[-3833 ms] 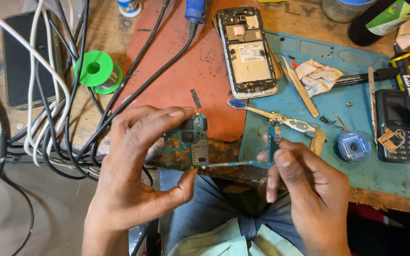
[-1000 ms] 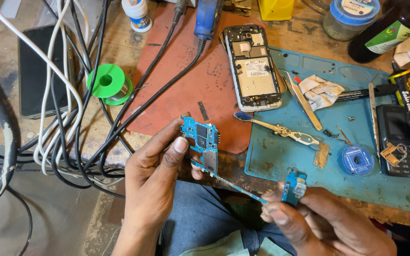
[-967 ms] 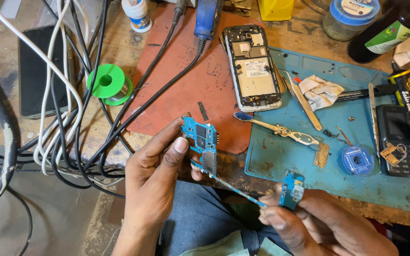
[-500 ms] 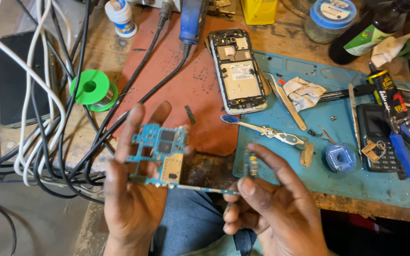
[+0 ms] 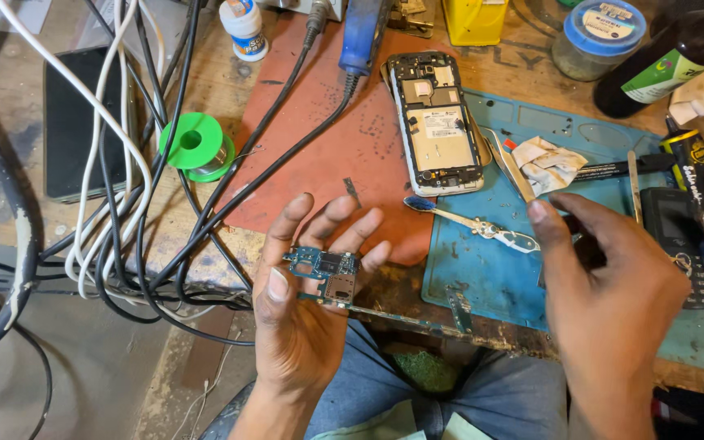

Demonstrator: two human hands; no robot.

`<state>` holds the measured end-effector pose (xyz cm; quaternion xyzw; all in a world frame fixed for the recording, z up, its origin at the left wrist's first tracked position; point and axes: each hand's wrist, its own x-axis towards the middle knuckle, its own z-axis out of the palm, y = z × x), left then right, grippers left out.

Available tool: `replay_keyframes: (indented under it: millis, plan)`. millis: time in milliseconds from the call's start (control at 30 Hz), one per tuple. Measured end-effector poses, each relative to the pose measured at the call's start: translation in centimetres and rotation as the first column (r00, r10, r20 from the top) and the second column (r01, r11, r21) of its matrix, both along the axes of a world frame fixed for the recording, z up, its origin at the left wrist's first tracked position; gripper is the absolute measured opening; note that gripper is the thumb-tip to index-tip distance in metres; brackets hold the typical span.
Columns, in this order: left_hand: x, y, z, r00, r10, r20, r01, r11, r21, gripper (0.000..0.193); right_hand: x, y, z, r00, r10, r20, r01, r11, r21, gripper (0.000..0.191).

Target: The person removes a small component from a blue circuit board using tweezers, then uses wire cutters to trim several small metal pieces from the board. They place the board on the workbench and use a hot air gun to apply heat to specific areas while holding the board with tweezers.

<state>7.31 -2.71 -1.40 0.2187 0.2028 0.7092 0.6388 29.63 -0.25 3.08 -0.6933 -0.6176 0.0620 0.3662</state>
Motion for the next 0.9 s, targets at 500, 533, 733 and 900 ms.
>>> replay_keyframes:
  millis: [500,533,733,900]
  plan:
    - [1.0,2.2,-0.2,0.937,-0.178,0.3,0.163,0.984,0.073,0.063,2.0,3.8,-1.9,0.921,0.12,0.371,-0.123,0.992,-0.018,0.022]
    - [1.1,2.5,-0.3,0.925,-0.188,0.329,0.174,0.982,0.074,0.061,1.8,3.9,-1.8,0.929,0.12,0.35,-0.12,0.993,-0.024,0.023]
    - [1.1,3.3,-0.3,0.877,-0.203,0.435,0.256,0.964,-0.067,0.054,0.7,4.1,-0.8,0.961,0.062,0.27,-0.054,0.998,-0.038,0.022]
    - [1.1,3.1,-0.2,0.875,-0.227,0.428,0.282,0.957,-0.069,0.053,0.9,4.3,-1.0,0.974,0.075,0.215,-0.067,0.997,-0.045,0.023]
